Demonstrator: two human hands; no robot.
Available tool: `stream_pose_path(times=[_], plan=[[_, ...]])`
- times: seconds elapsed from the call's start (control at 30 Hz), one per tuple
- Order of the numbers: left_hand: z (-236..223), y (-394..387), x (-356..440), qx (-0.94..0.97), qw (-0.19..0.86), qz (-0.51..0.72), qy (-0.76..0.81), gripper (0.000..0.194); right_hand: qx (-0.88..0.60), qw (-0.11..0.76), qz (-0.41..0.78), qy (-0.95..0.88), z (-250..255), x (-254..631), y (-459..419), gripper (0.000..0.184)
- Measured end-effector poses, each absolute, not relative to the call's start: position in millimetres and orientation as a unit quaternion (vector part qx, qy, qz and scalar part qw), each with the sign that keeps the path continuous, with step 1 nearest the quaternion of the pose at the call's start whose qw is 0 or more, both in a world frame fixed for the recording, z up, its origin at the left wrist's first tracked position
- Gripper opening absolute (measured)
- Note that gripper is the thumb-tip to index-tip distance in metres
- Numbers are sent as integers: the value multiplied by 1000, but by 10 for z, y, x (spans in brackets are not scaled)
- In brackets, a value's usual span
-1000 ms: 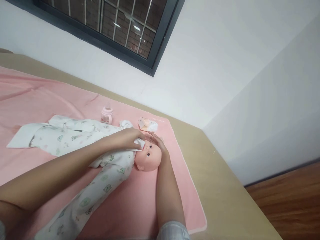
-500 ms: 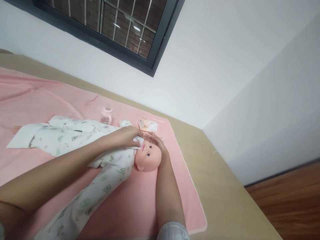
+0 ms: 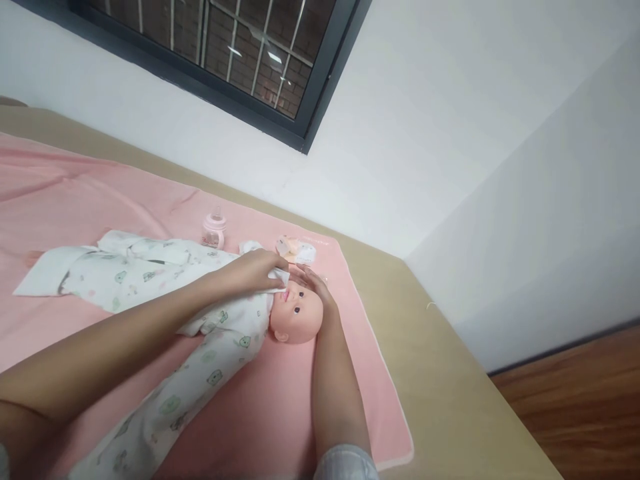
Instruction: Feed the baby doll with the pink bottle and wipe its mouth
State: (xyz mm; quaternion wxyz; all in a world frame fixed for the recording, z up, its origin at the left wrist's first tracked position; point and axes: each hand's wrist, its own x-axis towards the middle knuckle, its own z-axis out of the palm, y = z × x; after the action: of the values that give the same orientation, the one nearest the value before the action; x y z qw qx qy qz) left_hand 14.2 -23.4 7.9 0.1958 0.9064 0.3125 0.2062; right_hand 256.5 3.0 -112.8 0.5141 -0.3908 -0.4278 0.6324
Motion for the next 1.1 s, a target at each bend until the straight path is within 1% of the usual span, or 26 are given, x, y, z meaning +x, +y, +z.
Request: stream_pose_path(times=[0.4,0.6,0.87,1.1], plan=[[48,-249,202,904,185,201,328,11,-387,511,653,-404,-1119,2576,40,39],[47,-255,203,903,174,232,318,17,-398,525,629,-413,-1048,2536,3,42],[151,-383,199,899,224,212,312,15,-411,514,642,-394,-1017,2523,-26,45],[177,-433,224,901,218,202,316,13,-404,517,638,-403,-1046,2538,20,45]])
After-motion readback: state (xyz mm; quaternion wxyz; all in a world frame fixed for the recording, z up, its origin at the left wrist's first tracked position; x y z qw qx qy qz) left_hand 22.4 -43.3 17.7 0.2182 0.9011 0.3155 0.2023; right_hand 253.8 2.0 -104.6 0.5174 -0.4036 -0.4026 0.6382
